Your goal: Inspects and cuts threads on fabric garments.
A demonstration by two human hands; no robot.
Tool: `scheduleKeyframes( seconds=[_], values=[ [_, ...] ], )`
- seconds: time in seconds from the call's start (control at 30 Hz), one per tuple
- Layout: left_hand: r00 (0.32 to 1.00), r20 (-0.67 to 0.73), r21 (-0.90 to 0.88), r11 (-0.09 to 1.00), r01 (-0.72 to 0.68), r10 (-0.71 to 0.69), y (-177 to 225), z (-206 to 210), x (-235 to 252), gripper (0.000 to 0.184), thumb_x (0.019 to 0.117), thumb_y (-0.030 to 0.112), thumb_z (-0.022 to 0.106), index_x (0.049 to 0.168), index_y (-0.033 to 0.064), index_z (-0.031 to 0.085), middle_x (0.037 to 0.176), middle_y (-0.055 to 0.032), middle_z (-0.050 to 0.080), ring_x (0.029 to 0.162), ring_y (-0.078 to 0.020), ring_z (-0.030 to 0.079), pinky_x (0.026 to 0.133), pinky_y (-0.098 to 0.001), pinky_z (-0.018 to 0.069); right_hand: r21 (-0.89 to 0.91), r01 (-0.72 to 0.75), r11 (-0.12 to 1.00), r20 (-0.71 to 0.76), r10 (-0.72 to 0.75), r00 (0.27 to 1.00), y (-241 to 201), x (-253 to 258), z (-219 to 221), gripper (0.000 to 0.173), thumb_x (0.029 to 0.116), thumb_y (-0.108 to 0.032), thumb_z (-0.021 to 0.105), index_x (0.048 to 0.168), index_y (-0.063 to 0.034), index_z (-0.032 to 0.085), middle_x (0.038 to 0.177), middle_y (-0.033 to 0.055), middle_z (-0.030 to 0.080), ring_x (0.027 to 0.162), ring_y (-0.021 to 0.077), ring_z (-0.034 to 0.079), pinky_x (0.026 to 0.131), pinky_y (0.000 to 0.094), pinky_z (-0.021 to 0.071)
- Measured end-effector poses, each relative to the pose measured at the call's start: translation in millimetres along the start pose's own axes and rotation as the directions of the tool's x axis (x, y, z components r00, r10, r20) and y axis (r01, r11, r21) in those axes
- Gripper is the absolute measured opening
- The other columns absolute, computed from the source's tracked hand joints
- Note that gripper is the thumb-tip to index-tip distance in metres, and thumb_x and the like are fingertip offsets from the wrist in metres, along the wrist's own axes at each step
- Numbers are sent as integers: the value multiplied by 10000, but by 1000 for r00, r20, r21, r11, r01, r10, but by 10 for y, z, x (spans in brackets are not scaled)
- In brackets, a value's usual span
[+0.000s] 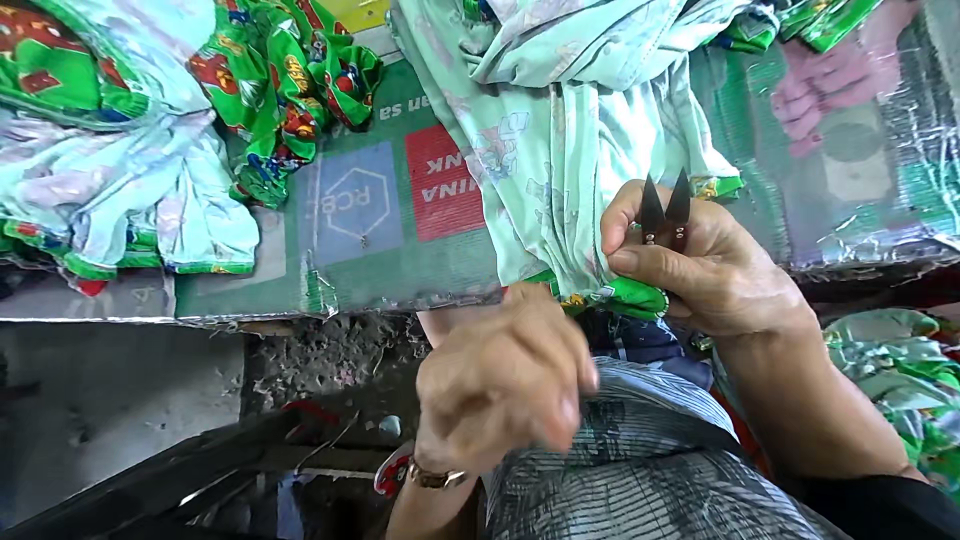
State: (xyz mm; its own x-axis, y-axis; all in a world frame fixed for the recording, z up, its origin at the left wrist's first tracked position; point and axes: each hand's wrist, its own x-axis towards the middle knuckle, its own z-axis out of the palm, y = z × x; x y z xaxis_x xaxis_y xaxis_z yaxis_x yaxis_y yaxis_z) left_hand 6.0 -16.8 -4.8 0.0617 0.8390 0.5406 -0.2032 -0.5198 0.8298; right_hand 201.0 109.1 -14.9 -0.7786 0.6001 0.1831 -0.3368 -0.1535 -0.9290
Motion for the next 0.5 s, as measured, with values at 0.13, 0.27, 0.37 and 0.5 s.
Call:
scheduleKeyframes(
  seconds=[0.13,0.27,0.37,0.5],
  values=[
    [996,-88,203,979,11,6,60,18,-58,382,1069,424,501,903,119,663,791,33,670,785,-71,660,836,-303,558,3,9,1000,4,-9,1000,7,10,-4,95,1012,-69,561,1101,-98,578,712,-15,562,463,-12,456,374,119,388],
    [991,-118,808,574,133,-64,-152,77,40,237,962,278,716,1131,114,691,1105,-2,689,1095,-134,613,970,-369,463,3,46,999,0,-46,999,26,2,-14,90,1020,-109,584,1110,-100,589,731,-19,573,470,-9,471,375,124,401],
    [961,-254,811,565,149,111,-240,126,5,65,918,59,685,978,80,674,959,-7,658,932,-85,628,830,-256,528,-259,143,955,-52,-162,985,14,-113,32,232,961,-251,715,1143,-123,653,741,-101,592,543,-48,500,450,103,430],
    [862,-503,423,888,183,61,-160,126,-11,137,942,141,723,1035,182,630,977,92,643,880,1,636,765,-162,560,-731,361,579,53,-479,876,184,-277,221,69,953,-89,689,1020,-91,707,995,5,591,887,9,586,746,123,514]
  ],
)
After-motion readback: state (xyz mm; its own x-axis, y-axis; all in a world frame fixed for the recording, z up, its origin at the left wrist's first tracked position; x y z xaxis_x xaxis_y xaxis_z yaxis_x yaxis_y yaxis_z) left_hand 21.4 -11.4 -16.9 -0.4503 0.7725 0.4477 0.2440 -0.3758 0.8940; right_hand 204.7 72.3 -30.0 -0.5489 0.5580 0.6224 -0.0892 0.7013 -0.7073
